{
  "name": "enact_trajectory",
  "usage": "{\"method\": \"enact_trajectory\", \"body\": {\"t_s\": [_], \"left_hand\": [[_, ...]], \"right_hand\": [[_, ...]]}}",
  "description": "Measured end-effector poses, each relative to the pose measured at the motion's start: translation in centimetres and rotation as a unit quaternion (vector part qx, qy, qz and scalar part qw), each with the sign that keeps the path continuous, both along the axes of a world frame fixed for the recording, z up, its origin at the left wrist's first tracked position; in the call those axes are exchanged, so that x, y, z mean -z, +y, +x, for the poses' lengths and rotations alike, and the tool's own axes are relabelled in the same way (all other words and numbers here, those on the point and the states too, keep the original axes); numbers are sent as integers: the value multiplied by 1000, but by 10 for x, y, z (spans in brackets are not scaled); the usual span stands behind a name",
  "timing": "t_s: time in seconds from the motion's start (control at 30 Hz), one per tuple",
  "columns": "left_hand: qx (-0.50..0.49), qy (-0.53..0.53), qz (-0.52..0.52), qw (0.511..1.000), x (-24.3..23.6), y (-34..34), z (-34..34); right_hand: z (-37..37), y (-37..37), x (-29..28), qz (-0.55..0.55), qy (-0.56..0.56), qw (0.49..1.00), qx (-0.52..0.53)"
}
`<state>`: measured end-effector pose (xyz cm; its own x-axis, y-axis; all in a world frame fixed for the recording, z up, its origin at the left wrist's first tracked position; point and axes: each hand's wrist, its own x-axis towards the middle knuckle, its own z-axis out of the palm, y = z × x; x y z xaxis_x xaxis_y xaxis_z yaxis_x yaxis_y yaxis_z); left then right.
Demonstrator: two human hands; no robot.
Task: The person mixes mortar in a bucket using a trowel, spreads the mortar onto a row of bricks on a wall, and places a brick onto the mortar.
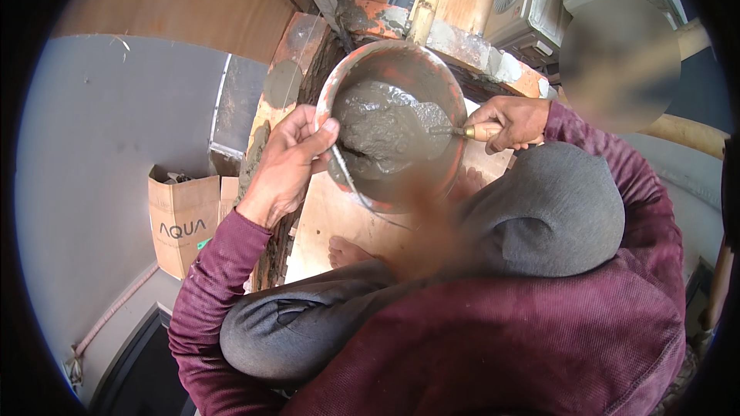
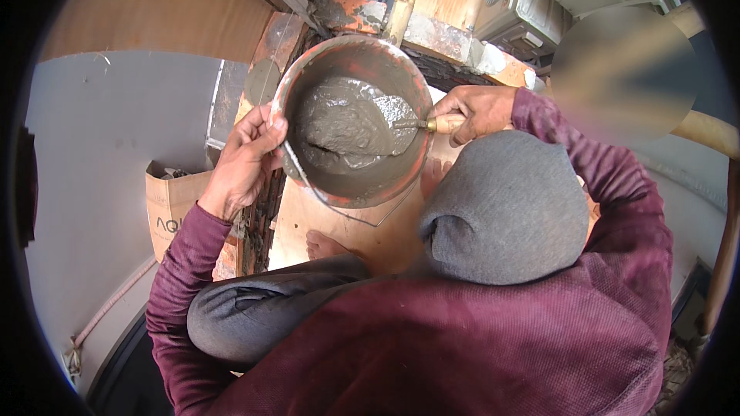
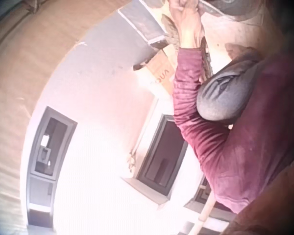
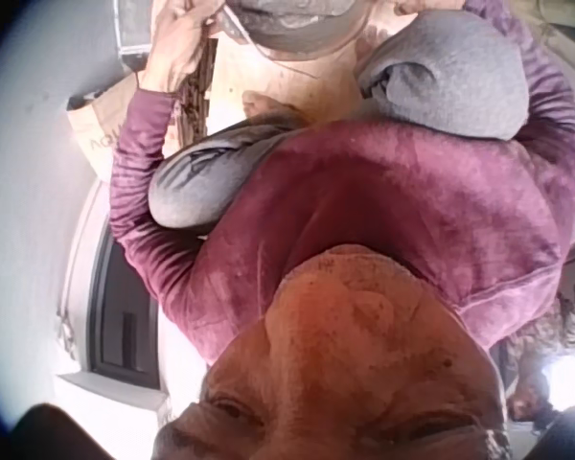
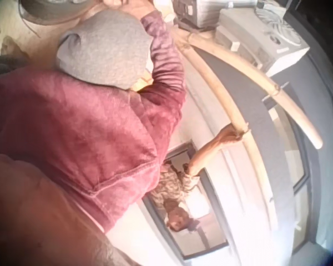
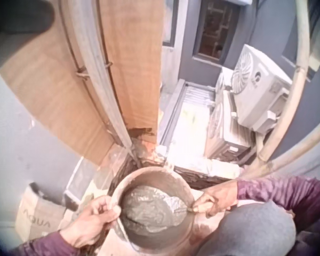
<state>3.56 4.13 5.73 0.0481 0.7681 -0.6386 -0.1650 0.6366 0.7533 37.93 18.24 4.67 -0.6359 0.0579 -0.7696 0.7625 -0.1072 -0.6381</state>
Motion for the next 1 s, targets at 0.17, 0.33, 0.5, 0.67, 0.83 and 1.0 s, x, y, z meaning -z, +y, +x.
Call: {"method": "enact_trajectory", "body": {"t_s": [0.17, 0.33, 0.5, 0.67, 0.83, 1.0], "left_hand": [[-22, -43, -1, 999, 18, -6, -22], [-49, -117, 17, 992, 43, -21, -47], [-119, -171, 27, 978, 73, -52, -61], [-154, -218, 24, 963, 85, -70, -56], [-167, -212, 35, 962, 89, -74, -52], [-172, -138, -23, 975, 84, -98, -63]], "right_hand": [[7, 6, -31, 38, 39, 998, 17], [20, 16, -63, 54, 20, 996, 63], [36, 50, -81, 71, -34, 988, 131], [-17, 115, -74, 94, -103, 979, 151], [-169, 199, 9, 263, -205, 936, -115], [-184, 208, 65, 299, -132, 943, -63]]}}
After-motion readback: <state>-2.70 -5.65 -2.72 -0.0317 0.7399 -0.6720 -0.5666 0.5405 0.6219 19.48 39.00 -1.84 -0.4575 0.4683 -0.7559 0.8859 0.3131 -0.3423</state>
